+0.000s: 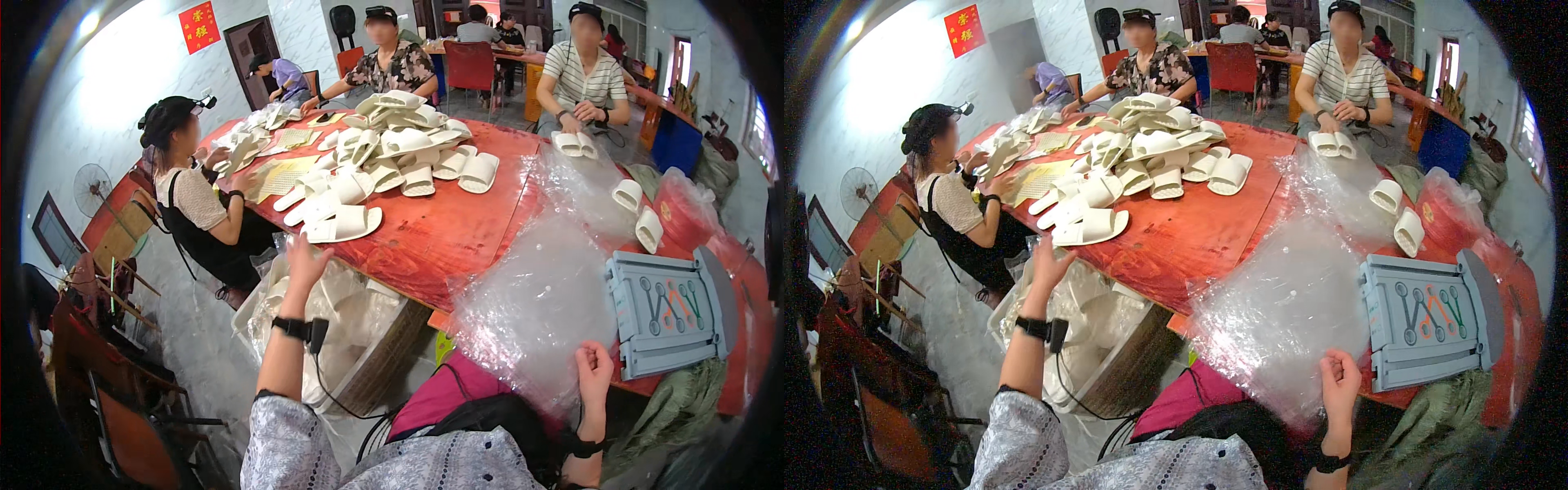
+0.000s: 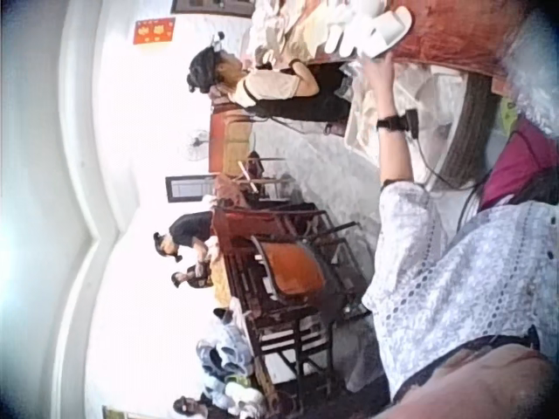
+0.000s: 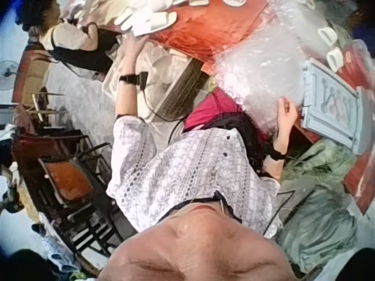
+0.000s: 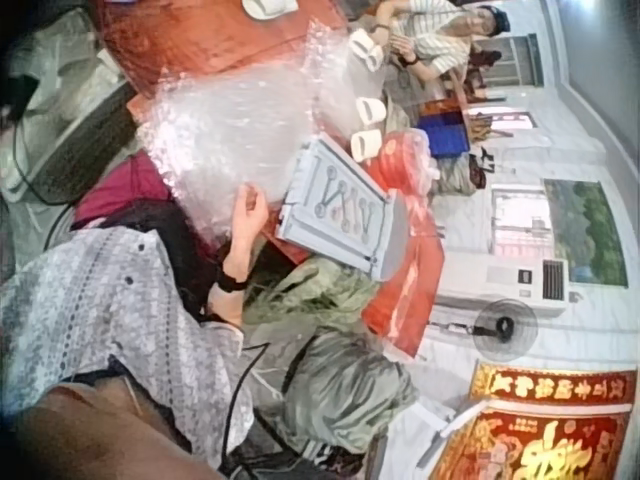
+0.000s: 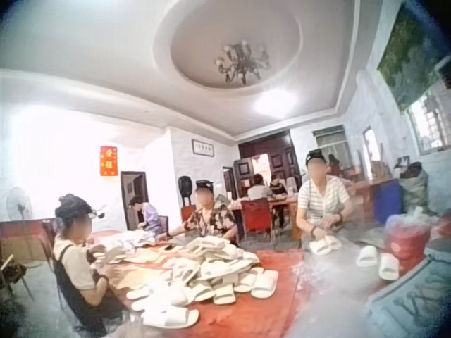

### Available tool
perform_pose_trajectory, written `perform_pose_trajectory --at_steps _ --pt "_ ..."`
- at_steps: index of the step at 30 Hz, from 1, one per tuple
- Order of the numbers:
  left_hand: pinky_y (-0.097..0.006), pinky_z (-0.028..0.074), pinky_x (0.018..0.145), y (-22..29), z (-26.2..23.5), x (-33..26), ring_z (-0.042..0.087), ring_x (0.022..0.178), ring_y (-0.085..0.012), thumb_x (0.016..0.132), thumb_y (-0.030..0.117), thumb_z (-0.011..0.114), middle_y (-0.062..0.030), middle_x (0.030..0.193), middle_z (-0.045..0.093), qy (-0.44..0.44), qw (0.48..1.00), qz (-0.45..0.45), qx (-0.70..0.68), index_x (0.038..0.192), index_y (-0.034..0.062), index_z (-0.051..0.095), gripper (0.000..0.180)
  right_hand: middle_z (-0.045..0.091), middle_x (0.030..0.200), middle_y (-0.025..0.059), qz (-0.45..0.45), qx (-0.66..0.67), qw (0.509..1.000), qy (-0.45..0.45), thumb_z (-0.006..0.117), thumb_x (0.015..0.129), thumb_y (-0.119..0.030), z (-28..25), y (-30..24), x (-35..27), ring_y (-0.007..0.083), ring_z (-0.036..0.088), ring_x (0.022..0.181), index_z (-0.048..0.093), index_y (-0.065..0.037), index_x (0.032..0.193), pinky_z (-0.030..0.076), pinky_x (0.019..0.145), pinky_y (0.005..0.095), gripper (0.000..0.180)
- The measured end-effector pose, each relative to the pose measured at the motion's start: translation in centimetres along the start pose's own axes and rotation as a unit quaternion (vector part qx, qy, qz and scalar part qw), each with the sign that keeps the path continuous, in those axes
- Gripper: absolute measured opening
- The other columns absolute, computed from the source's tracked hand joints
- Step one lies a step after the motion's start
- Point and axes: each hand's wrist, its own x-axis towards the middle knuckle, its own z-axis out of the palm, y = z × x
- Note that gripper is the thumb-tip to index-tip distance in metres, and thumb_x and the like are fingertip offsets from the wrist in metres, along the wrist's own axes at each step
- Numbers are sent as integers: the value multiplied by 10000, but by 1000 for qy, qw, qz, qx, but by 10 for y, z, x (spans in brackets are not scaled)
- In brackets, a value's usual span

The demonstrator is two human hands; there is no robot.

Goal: Packing pairs of slippers into plastic bags for shipment.

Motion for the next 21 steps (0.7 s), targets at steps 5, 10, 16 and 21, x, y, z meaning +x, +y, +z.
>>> perform_pose_trajectory --at_steps 5,10,16,21 --pt "-470 413 1041 34 66 51 514 1229 -436 676 419 832 -322 1263 561 -67 989 -115 -58 1407 -114 332 1034 546 776 -67 -7 -20 1000 8 671 878 -51 -2 -4 -5 11 439 665 658 -3 999 358 584 167 131" --pt "-401 540 820 5 96 63 687 905 -385 638 338 851 -244 986 700 -103 983 -79 -128 1091 -65 645 641 639 847 4 -19 -16 1000 -3 706 862 -75 2 -2 -4 53 538 711 660 -9 993 429 619 199 154" --pt "-250 419 503 128 86 52 532 586 -72 853 193 729 16 748 635 -138 836 -149 -510 918 2 692 205 653 842 23 -12 -56 998 24 713 856 -83 -11 1 -6 88 586 718 663 -16 996 467 636 235 163" --pt "-171 340 456 184 3 47 457 549 -35 938 174 648 46 739 552 -136 707 -138 -680 929 49 615 129 643 827 24 -14 -27 1000 -2 713 855 -73 -2 -4 -3 80 585 719 674 -20 1005 470 633 234 164"
